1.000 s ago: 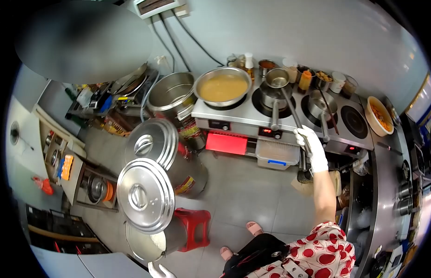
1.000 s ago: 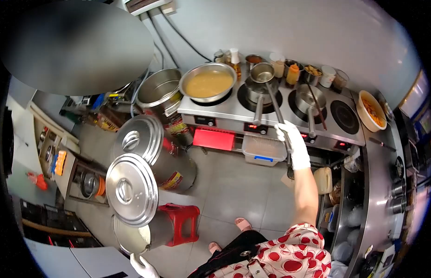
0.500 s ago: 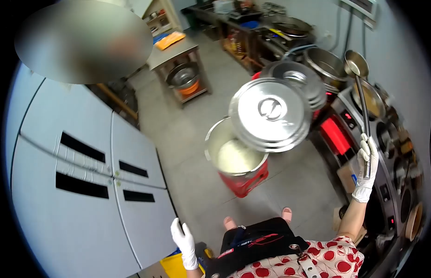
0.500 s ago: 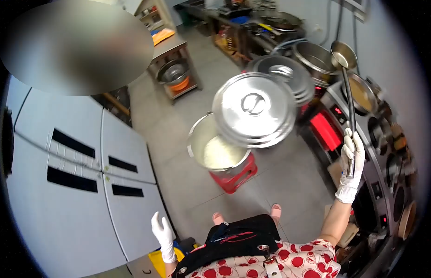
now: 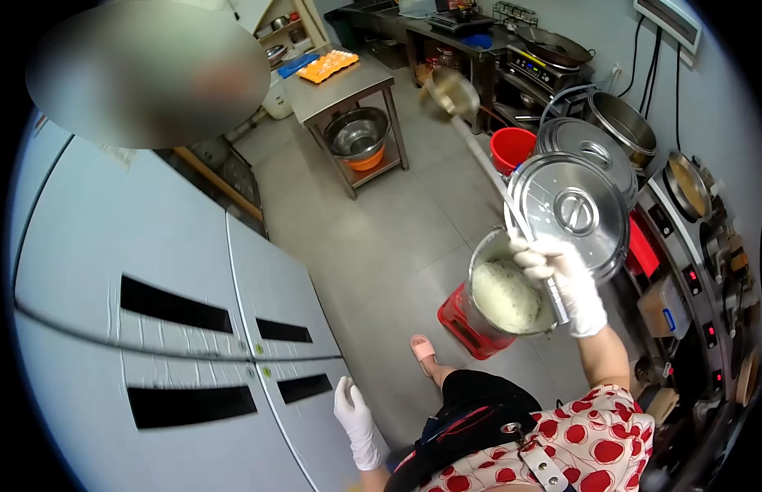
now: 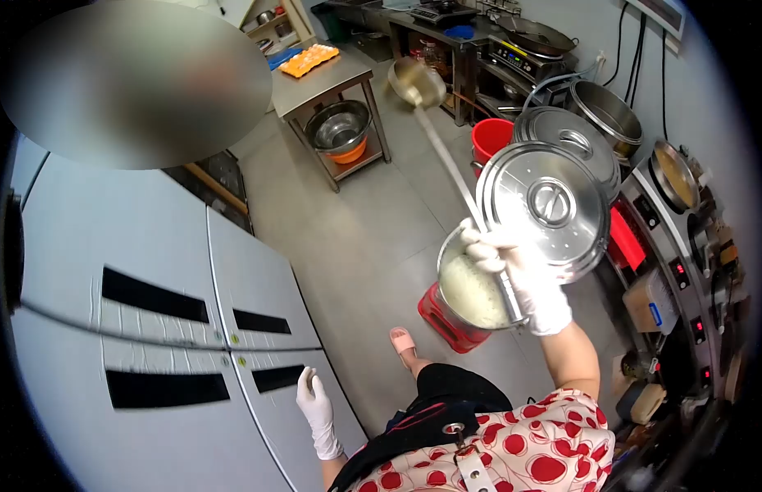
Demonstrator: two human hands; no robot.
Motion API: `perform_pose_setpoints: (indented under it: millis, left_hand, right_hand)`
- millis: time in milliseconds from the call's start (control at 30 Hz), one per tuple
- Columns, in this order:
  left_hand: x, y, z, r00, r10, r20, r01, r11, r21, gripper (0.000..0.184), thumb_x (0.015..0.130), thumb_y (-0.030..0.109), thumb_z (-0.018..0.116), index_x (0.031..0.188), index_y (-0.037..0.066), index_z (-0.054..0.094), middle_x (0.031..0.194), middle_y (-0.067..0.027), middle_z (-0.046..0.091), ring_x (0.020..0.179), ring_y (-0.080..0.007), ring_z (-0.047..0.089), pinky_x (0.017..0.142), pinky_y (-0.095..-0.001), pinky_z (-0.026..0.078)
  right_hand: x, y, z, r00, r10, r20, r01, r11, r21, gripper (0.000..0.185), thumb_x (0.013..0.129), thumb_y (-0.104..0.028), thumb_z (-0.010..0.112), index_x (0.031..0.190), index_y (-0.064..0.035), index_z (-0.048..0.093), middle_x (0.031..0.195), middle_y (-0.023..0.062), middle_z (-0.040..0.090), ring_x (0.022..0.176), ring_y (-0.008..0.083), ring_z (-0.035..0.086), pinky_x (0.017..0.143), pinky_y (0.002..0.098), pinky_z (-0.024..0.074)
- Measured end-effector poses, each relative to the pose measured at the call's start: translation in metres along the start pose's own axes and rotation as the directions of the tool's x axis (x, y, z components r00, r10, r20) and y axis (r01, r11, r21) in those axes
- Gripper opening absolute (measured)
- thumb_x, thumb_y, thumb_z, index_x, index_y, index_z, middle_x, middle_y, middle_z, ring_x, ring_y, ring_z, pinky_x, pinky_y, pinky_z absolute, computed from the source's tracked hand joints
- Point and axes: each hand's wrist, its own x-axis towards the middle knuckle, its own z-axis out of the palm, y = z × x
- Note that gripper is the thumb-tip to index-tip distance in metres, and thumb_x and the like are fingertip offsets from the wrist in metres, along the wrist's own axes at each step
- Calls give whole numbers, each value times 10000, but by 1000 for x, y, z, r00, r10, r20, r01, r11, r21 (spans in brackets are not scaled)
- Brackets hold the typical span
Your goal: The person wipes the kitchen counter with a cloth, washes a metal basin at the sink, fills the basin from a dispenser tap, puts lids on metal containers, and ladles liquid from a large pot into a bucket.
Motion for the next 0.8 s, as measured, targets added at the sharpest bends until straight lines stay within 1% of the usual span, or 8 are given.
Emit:
perform_pose_setpoints:
  millis: [100,133,200,300,433,533,767,800]
  left_hand:
    - [71,-9,2,999,18,35,-21,994,106,290,872,31,494,1138,-83,515,1043,-192,613,971,-246,601,868,-317,458]
    - [96,-13,1,997,59,41,-66,976,207,280,875,45,495,1123,-82,528,1036,-197,614,960,-247,604,858,-321,463]
    - [140,-16,1,998,46,34,-53,970,236,276,878,59,500,1113,-81,536,1023,-201,616,945,-248,606,848,-324,465]
    - [207,-20,11,997,13,70,-28,976,217,281,884,84,515,1110,-82,536,1016,-194,617,945,-244,599,846,-314,459]
    - [294,-18,46,988,49,143,-93,944,316,276,867,113,540,1065,-78,568,986,-208,630,912,-259,615,812,-331,472]
    - [374,-33,83,955,53,293,-165,913,374,279,858,138,538,1051,-58,585,938,-218,640,872,-296,632,786,-353,481]
    - [590,23,229,769,196,609,-478,808,343,271,854,134,546,1044,-55,587,966,-216,635,904,-316,626,805,-355,487]
    - [611,56,257,713,243,657,-569,748,341,271,855,128,543,1052,-54,583,984,-217,629,935,-319,616,826,-358,481]
  right_hand:
    - [83,39,-17,988,153,28,-155,985,76,172,840,-19,516,998,40,484,770,30,485,555,42,394,427,162,318]
    - [115,49,-22,979,204,21,-205,978,45,140,849,-35,518,966,37,490,736,16,468,533,41,379,416,165,293]
    - [162,71,-26,967,250,-59,-249,968,16,68,866,-62,508,845,2,497,664,-5,441,508,47,354,416,177,278]
    - [220,85,-32,948,286,-143,-289,957,-3,148,876,-77,493,737,-33,468,622,-2,426,491,61,343,425,201,282]
    - [286,81,-43,955,186,-232,-172,982,79,140,881,-73,483,747,-36,467,667,17,448,500,69,358,434,206,299]
    - [337,71,-58,946,111,-304,-72,988,137,124,889,-79,480,775,-41,449,672,19,450,496,73,365,422,210,308]
    - [460,15,-94,868,-7,-497,123,972,201,206,949,-183,422,793,-48,427,657,19,432,477,84,342,406,219,295]
    - [474,4,-98,846,-13,-532,148,966,211,219,956,-197,410,797,-47,426,656,19,432,476,86,341,406,219,296]
